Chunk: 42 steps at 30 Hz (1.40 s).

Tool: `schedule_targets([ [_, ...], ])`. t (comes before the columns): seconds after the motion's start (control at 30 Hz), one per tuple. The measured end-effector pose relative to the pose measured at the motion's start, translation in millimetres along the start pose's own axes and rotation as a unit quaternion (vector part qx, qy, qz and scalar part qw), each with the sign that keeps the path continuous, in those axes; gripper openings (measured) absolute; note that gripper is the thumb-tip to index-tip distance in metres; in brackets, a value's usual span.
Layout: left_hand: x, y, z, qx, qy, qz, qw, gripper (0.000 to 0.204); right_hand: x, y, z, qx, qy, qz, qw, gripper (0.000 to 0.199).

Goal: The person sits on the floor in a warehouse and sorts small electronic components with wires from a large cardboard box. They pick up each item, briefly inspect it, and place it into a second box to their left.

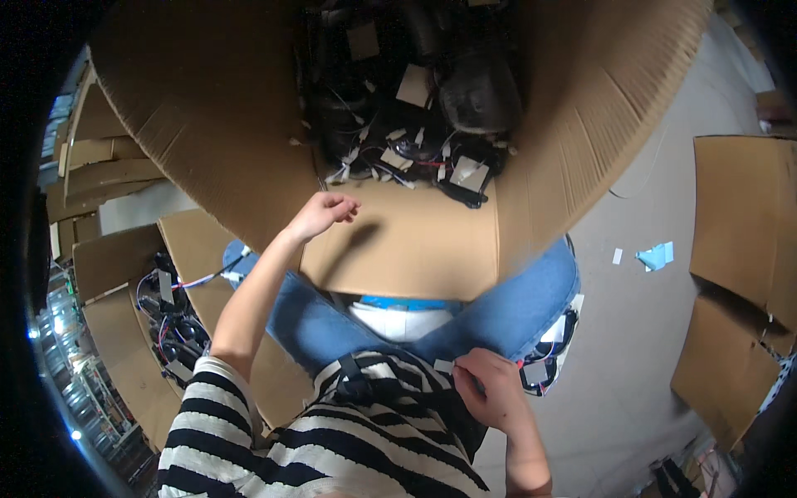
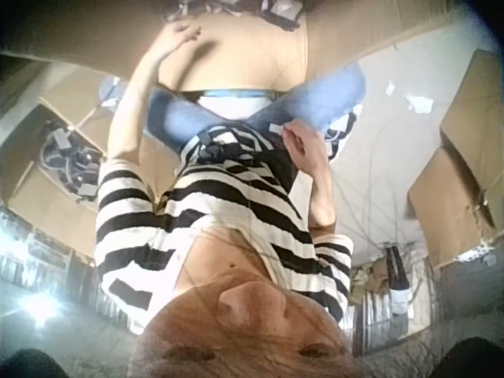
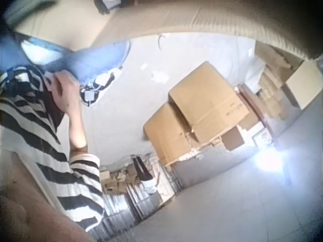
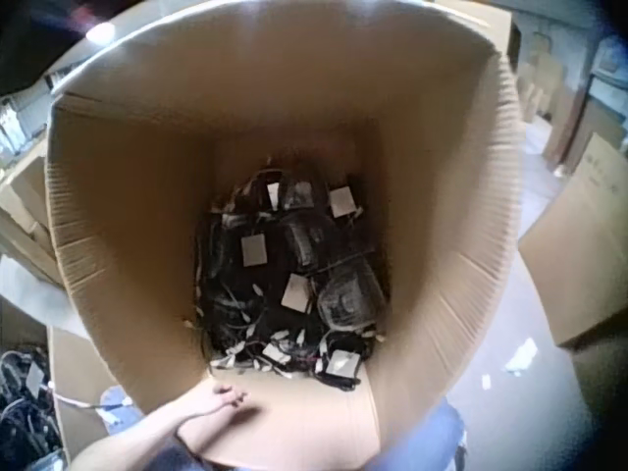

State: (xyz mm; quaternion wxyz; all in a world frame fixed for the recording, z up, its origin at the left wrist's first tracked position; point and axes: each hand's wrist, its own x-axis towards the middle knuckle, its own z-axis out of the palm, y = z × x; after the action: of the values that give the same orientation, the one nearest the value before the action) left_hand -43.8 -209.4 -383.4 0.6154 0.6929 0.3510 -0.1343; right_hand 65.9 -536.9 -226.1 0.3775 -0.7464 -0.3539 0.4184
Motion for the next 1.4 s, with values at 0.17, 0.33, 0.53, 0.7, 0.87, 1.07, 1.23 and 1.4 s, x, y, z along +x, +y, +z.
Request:
schedule_targets([
  [0.17,61.6,11.7,-6.8,-0.179,0.072,-0.002,0.981,0.022,17.1,4.0,-0.2,0.020,-0.006,0.017,1.000,0.007],
  [0.33,95.8,41.3,-32.2,-0.242,0.171,0.045,0.954,0.017,31.7,2.8,-2.7,0.020,-0.006,0.053,0.998,0.008],
  [0.53,150.2,43.1,-85.4,0.179,0.299,0.250,0.904,0.016,41.5,1.1,-3.4,0.017,-0.006,0.045,0.999,0.009],
  [0.7,175.0,78.8,-138.3,0.251,0.506,0.270,0.779,0.023,41.1,7.3,-5.4,0.013,-0.011,0.066,0.998,0.010],
  [0.87,204.5,87.6,-178.0,0.184,0.498,0.207,0.822,0.028,48.9,9.4,-7.9,0.016,-0.007,0.099,0.995,0.009],
  [1.07,246.1,81.2,-204.9,0.113,0.487,0.105,0.860,0.032,53.1,7.9,-7.9,-0.011,0.016,0.139,0.990,0.003],
  [1.23,251.0,70.1,-220.3,0.172,0.390,0.108,0.898,0.032,58.7,3.4,-7.2,0.007,0.001,0.177,0.984,0.004],
  [1.4,240.5,68.3,-228.3,0.255,0.270,0.121,0.921,0.031,66.4,2.1,-4.6,0.005,-0.023,0.177,0.984,0.007],
])
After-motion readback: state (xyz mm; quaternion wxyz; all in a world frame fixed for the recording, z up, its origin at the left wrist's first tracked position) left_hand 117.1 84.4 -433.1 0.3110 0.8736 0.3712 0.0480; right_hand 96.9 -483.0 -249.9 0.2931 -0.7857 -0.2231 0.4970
